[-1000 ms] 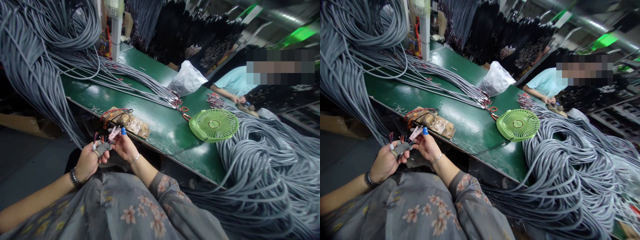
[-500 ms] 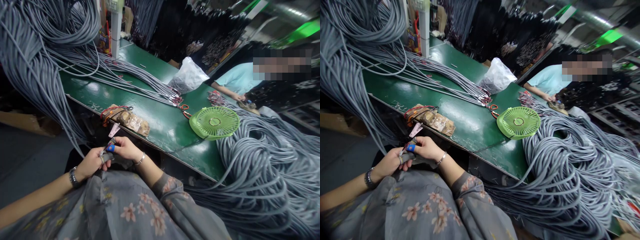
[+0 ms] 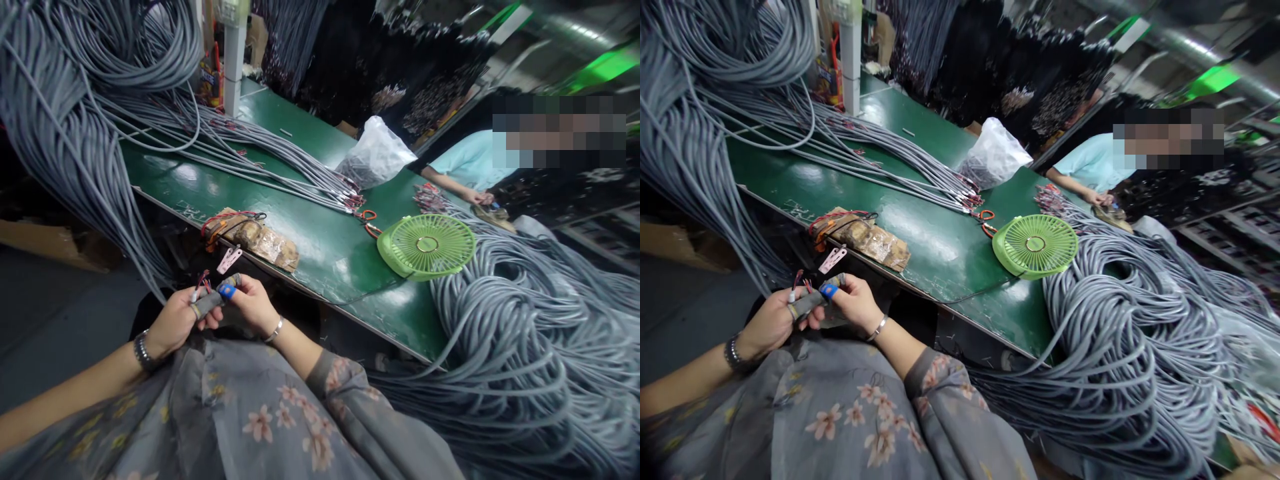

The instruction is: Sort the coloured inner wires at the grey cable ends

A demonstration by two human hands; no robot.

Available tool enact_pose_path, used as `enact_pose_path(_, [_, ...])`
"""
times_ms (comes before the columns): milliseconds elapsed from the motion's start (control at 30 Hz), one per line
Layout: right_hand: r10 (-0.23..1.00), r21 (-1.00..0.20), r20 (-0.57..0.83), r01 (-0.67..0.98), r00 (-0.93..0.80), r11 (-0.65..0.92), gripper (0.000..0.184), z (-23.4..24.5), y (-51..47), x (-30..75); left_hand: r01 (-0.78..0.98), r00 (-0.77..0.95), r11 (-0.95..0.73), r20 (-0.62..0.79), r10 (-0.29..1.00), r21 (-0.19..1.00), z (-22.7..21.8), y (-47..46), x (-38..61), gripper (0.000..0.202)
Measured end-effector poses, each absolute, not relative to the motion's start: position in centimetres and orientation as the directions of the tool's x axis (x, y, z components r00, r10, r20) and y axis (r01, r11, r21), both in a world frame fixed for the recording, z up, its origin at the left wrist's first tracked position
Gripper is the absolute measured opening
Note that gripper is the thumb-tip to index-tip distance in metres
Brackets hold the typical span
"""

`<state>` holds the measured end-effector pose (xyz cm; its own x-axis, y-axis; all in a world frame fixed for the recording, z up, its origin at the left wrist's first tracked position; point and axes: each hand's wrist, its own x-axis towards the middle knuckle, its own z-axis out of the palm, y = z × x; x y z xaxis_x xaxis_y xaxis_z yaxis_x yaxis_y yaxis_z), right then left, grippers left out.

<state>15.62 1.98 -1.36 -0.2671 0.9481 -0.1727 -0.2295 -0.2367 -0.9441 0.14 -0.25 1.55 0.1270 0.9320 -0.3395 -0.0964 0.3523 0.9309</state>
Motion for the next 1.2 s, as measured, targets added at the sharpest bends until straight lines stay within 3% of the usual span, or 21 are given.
enact_pose_path(167, [0.930,-0.950,-0.207,-0.165,-0.303,-0.265,0.036,-0.7,2.9,15.3,-0.020,0.193,0.322,-0.312,0.930,0.947,0.9,-0.4,-0.3,0.034])
enact_pose_path(367, [0.924,-0.900,-0.279,-0.266,-0.260,-0.346,0.040,-1.2,2.7,14.5,-0.218,-0.004,0.348,-0.358,0.934,0.912,1.5,-0.5,0.1,0.039])
enact_pose_path(767, [0.889,-0.845,-0.299,-0.337,-0.346,-0.415,0.044,-2.2,3.2,15.4,-0.310,-0.058,0.365,-0.401,0.914,0.878,1.8,-0.6,-0.1,0.034])
enact_pose_path(967, [0.865,-0.757,-0.421,-0.419,-0.273,-0.501,0.048,-1.5,5.0,16.1,-0.286,-0.004,0.369,-0.387,0.922,0.884,2.1,-0.2,-0.1,0.030])
enact_pose_path(1200, [0.878,-0.796,-0.375,-0.383,-0.296,-0.469,0.054,-0.4,6.4,15.4,-0.281,0.142,0.414,-0.389,0.910,0.866,2.9,0.6,0.5,0.040])
